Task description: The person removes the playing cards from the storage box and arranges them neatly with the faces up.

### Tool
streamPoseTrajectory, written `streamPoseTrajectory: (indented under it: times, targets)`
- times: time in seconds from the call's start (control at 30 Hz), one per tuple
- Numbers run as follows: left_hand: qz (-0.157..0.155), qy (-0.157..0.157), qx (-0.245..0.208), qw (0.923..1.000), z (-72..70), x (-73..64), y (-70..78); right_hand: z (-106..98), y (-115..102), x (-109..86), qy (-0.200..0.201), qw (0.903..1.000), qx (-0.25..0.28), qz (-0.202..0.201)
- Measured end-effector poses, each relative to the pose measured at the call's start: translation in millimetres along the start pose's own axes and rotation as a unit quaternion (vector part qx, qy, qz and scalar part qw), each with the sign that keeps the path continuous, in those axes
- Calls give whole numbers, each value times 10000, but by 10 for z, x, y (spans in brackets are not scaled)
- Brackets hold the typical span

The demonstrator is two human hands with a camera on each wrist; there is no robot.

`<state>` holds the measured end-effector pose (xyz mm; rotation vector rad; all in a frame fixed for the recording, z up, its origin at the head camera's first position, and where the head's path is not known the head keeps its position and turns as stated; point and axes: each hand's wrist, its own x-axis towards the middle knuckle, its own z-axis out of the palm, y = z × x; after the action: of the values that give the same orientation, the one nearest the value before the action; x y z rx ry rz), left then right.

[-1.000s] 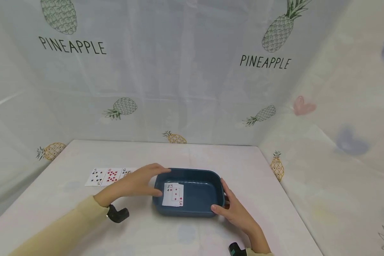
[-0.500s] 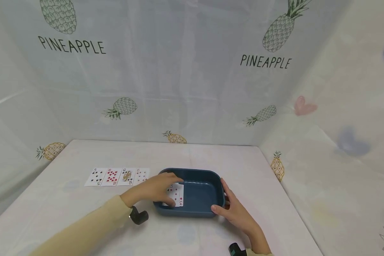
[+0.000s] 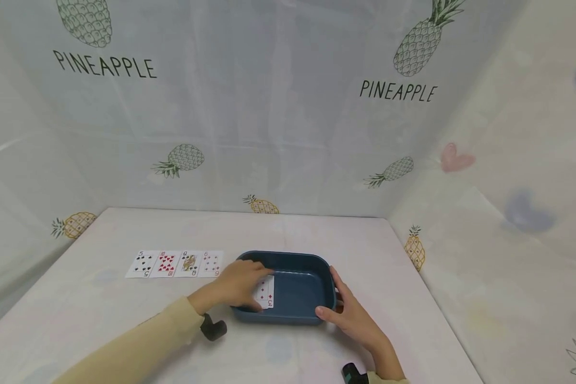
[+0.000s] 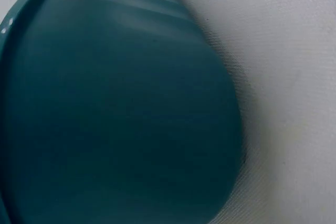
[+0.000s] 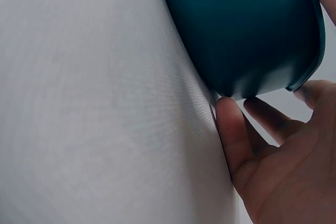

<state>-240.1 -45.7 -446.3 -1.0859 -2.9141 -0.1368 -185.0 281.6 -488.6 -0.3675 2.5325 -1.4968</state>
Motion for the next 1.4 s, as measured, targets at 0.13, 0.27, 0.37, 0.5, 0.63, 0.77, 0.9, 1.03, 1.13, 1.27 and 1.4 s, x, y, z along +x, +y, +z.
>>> streamPoseTrajectory:
  times: [0.13, 0.27, 0.37, 0.5, 0.63, 0.77, 0.9, 1.03, 1.13, 1.27, 1.4]
  targets:
    - [-9, 39, 216, 9998, 17, 0, 13, 3, 9, 0, -16, 10000, 33, -7]
    - [-52, 78, 210, 9997, 22, 1, 20, 6, 14, 1, -17, 10000, 41, 5]
    - [-104, 61, 202, 9997, 14, -2, 29, 7, 11, 1, -28, 10000, 55, 9]
    - [-185, -1, 278, 9994, -1, -2, 40, 8, 9, 0, -35, 10000, 54, 3]
    - [-191, -18, 321, 9993, 3, 7, 38, 9, 9, -5, -33, 10000, 31, 14]
    - [-135, 92, 278, 9995, 58, 14, 11, 8, 10, 0, -50, 10000, 43, 7]
    - [-98, 351, 24, 9993, 116, 12, -13, 7, 2, 5, -70, 10000, 69, -12]
    - [-104, 537, -181, 9983, 144, 15, -19, 8, -7, 4, -80, 9999, 69, -7]
    - [-133, 593, -252, 9978, 145, 16, -11, 6, -9, 2, -72, 10000, 60, -3]
    - [-207, 654, -398, 9968, 135, 15, 5, 1, -10, 0, -54, 10000, 59, -11]
    - [-267, 710, -555, 9956, 145, 14, 11, -4, -4, 3, -25, 10000, 27, -15]
